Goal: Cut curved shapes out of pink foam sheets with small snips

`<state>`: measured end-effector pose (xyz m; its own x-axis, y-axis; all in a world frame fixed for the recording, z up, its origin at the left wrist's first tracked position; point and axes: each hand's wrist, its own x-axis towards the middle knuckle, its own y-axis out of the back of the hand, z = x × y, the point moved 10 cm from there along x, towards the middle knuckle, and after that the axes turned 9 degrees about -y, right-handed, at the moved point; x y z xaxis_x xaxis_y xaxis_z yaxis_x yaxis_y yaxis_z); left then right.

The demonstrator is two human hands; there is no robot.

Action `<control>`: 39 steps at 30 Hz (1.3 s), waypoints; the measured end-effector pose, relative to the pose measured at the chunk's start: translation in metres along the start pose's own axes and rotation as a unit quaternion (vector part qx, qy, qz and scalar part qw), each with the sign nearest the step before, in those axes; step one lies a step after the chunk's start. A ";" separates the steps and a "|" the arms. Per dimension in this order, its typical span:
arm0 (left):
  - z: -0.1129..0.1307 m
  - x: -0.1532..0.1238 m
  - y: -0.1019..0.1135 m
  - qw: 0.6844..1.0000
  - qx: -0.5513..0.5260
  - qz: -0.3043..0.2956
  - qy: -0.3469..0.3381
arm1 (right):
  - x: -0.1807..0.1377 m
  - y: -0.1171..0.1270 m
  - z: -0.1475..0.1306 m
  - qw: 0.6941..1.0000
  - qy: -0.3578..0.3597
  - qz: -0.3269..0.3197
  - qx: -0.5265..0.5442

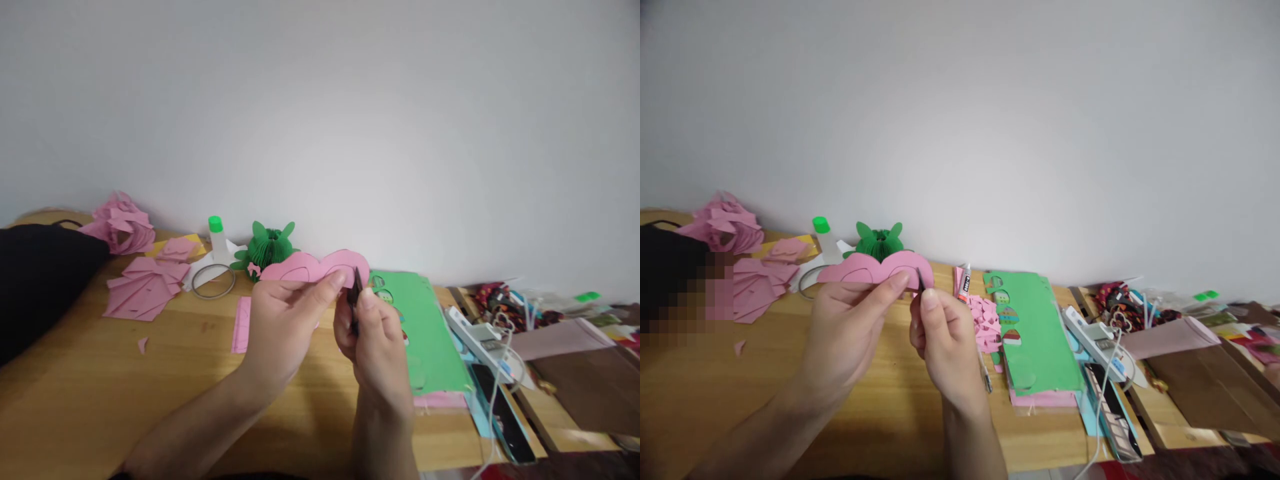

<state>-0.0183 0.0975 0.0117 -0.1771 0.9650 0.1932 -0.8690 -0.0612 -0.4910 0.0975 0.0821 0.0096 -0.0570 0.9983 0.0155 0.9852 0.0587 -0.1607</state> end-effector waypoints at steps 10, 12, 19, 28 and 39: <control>0.009 0.001 0.004 0.998 0.056 0.001 -0.034 | -0.002 0.002 0.000 0.999 -0.008 0.013 -0.037; 0.010 0.001 0.006 0.997 0.070 0.004 -0.036 | -0.002 0.001 -0.001 0.999 -0.006 0.008 -0.038; 0.030 0.006 0.002 0.987 0.123 -0.022 -0.099 | 0.000 0.000 0.000 1.000 -0.012 -0.014 -0.019; 0.042 0.012 -0.009 0.983 0.126 -0.080 -0.105 | 0.002 -0.001 -0.001 1.000 -0.018 -0.025 0.001; 0.032 0.013 -0.013 0.982 0.123 -0.121 -0.075 | 0.002 -0.005 -0.002 0.998 -0.006 -0.049 0.027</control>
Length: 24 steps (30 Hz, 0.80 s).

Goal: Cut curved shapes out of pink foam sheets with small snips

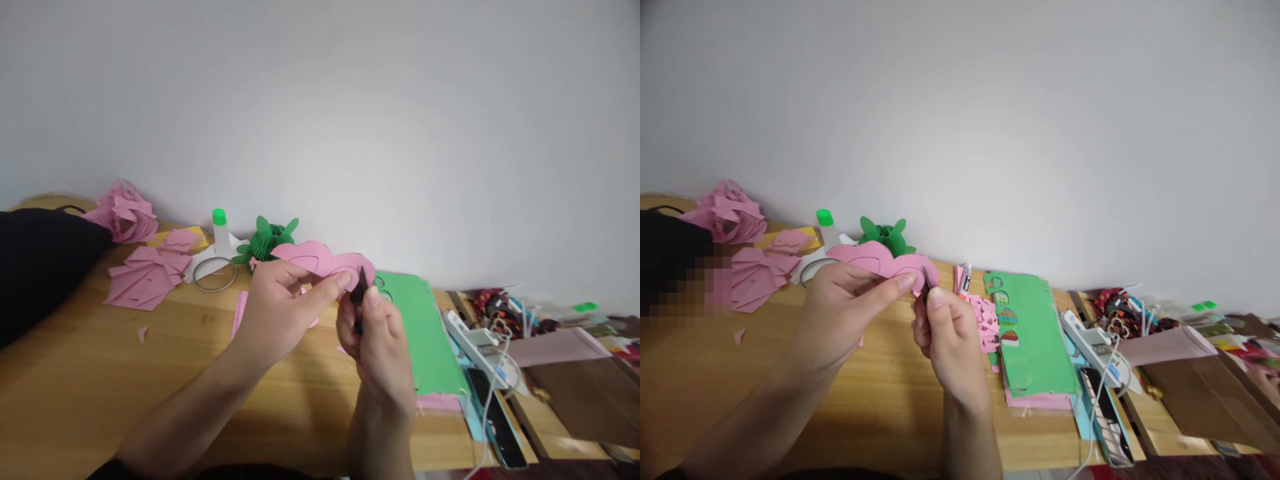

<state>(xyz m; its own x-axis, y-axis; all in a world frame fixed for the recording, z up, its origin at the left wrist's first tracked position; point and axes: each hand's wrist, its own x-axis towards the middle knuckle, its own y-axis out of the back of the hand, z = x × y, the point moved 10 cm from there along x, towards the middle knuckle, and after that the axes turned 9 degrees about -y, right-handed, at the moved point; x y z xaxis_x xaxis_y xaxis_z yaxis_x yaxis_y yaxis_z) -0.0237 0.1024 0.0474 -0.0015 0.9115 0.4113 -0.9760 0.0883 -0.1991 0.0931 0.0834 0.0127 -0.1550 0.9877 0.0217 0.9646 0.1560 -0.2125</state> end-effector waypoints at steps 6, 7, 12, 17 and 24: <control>-0.001 0.000 0.000 1.000 -0.017 0.009 0.004 | -0.001 -0.001 -0.001 1.000 0.001 0.003 -0.002; 0.000 0.000 0.001 1.000 -0.015 0.014 0.003 | -0.001 -0.001 -0.001 1.000 0.002 0.001 -0.001; -0.003 -0.004 0.007 0.999 0.014 0.050 0.017 | 0.000 -0.001 0.000 1.000 0.002 -0.006 -0.007; -0.008 -0.004 0.008 0.998 0.000 0.054 0.034 | 0.000 0.001 0.001 1.000 0.001 -0.005 -0.011; -0.008 -0.003 0.007 0.998 -0.026 0.050 0.032 | -0.001 -0.001 0.000 1.000 0.001 -0.008 -0.029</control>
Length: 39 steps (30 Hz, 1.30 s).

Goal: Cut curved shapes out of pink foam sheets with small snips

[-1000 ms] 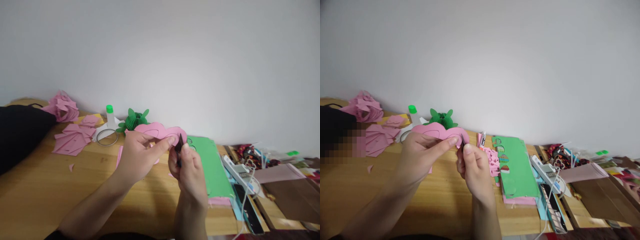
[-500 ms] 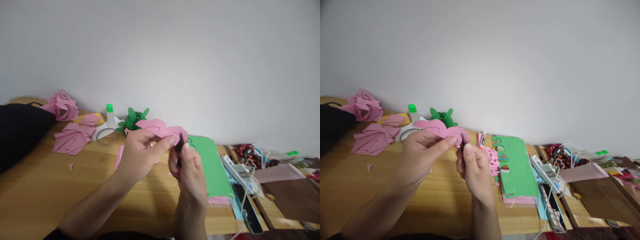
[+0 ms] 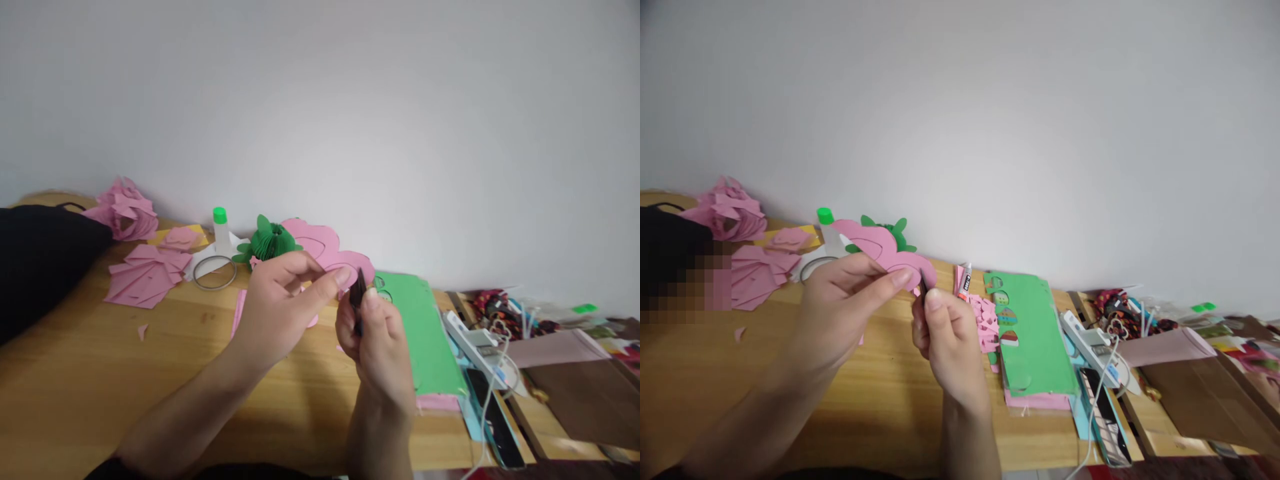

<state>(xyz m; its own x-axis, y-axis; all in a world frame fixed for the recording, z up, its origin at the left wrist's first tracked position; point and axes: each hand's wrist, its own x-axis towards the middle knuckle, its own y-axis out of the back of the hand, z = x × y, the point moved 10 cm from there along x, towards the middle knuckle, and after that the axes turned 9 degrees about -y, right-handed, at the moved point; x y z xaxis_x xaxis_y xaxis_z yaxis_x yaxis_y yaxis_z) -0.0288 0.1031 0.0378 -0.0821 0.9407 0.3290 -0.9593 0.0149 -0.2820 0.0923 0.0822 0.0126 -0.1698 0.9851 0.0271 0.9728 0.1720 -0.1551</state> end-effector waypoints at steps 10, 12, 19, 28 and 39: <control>-0.003 -0.002 0.003 1.000 -0.010 -0.001 -0.017 | -0.002 -0.002 -0.002 1.000 0.009 -0.012 -0.019; -0.003 -0.002 0.002 1.000 -0.016 -0.002 -0.018 | -0.003 -0.002 -0.001 1.000 0.008 -0.010 -0.024; -0.005 -0.003 0.002 1.000 -0.021 0.003 0.005 | -0.003 -0.002 0.001 0.999 -0.006 -0.001 -0.034; -0.002 -0.003 0.004 1.000 -0.020 0.019 -0.005 | -0.003 -0.002 0.002 1.000 -0.008 -0.004 -0.022; 0.005 0.001 0.002 1.000 0.017 -0.015 -0.003 | 0.000 0.000 0.004 0.998 -0.029 0.014 -0.044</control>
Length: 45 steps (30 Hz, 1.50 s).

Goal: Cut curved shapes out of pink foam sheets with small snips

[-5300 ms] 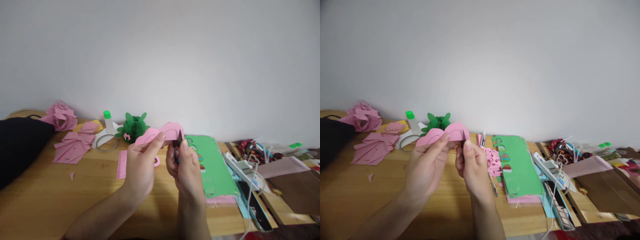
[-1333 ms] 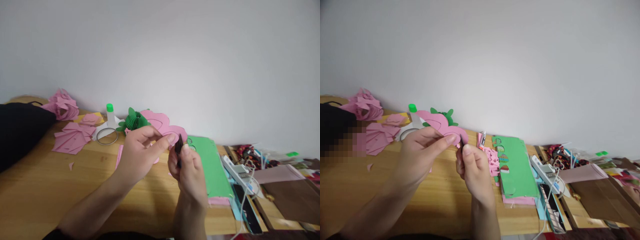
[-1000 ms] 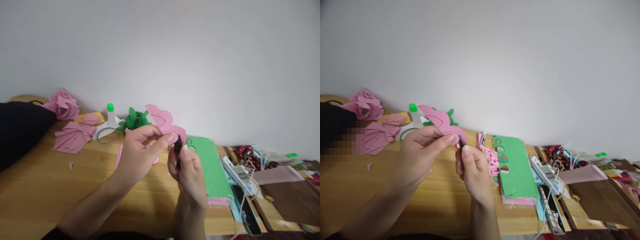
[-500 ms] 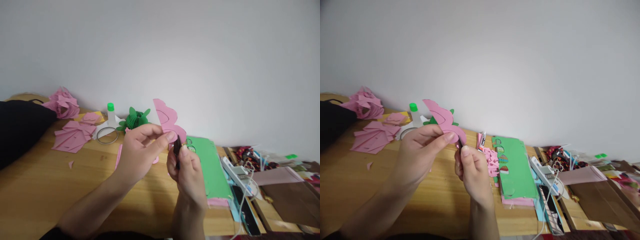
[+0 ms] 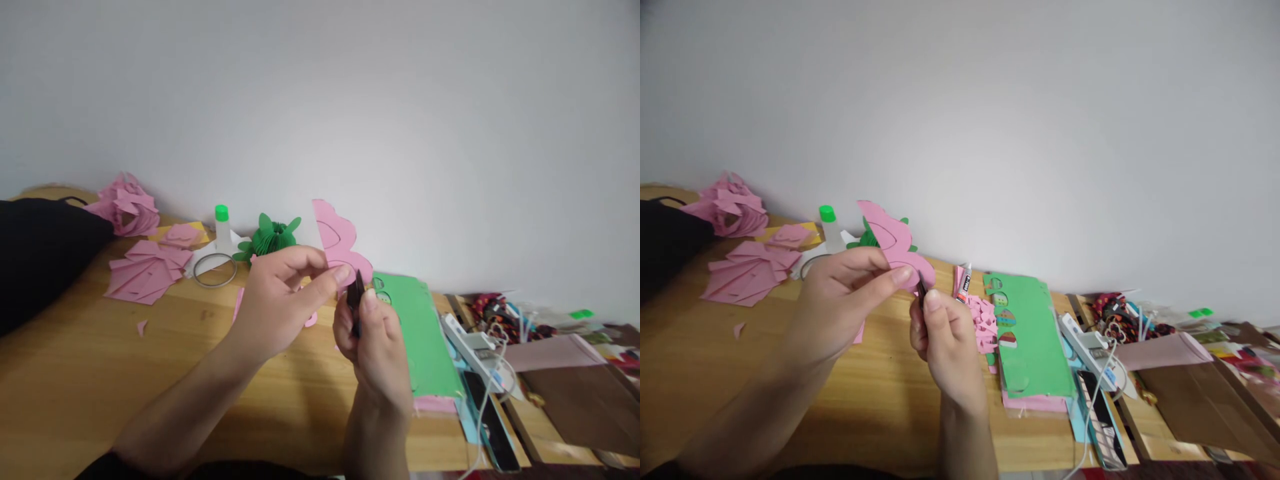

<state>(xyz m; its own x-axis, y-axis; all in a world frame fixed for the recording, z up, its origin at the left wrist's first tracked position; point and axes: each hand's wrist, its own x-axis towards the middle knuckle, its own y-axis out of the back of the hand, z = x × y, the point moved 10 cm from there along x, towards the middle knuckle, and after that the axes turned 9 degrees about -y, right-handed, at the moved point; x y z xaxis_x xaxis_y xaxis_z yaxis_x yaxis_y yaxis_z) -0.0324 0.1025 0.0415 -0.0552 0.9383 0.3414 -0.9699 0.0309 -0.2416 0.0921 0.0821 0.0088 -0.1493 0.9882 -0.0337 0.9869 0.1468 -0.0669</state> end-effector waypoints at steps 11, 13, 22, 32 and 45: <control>-0.003 0.001 -0.002 1.000 -0.014 -0.006 0.009 | -0.001 -0.001 0.001 1.000 0.004 -0.017 0.006; -0.003 0.001 -0.002 1.000 -0.024 -0.005 0.013 | -0.001 -0.002 0.000 1.000 0.005 -0.019 0.013; -0.003 0.000 -0.001 1.000 -0.015 -0.002 0.007 | -0.003 0.001 0.002 1.000 0.007 -0.007 -0.014; -0.005 0.001 0.002 1.000 -0.021 -0.003 -0.012 | -0.002 0.000 0.000 1.000 0.016 -0.007 -0.022; -0.006 0.006 -0.001 0.999 -0.015 -0.029 -0.018 | 0.003 -0.003 0.007 1.000 -0.005 -0.019 0.009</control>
<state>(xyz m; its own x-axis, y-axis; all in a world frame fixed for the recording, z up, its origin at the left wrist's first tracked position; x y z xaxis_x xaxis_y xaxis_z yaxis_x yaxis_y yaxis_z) -0.0308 0.1098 0.0381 -0.0083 0.9216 0.3881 -0.9639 0.0959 -0.2482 0.0881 0.0844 0.0022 -0.1876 0.9814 -0.0402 0.9793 0.1837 -0.0853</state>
